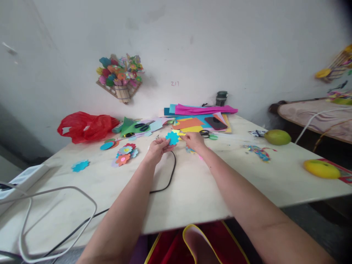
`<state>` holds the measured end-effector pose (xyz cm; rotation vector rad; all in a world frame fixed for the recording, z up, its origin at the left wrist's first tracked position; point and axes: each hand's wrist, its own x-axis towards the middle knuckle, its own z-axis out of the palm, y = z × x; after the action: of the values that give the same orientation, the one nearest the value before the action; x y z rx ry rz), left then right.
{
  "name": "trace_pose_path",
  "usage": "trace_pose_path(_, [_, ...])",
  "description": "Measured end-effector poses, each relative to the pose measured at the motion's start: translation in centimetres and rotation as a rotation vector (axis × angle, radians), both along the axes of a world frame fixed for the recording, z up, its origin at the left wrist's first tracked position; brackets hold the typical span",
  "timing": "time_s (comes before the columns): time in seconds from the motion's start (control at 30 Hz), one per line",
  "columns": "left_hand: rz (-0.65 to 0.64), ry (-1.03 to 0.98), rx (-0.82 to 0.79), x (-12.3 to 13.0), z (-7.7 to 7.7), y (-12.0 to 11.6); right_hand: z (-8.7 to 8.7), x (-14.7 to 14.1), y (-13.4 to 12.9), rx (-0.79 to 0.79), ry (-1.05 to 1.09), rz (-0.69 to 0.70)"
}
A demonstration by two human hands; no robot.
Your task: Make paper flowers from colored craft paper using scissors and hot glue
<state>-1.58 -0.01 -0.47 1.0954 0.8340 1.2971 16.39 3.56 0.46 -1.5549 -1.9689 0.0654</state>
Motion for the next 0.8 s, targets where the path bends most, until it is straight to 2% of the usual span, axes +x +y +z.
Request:
trace_pose_path(0.2, [0.013, -0.01, 0.015, -0.02, 0.08, -0.06, -0.45, -0.36, 0.01, -0.028, -0.095, 0.114])
trace_pose_path(0.43, [0.065, -0.051, 0.012, -0.1, 0.13, -0.02, -0.27, -0.45, -0.36, -0.035, -0.169, 0.041])
trace_pose_path(0.8, [0.089, -0.08, 0.027, -0.11, 0.0, 0.15, -0.42, -0.54, -0.35, -0.053, -0.239, 0.08])
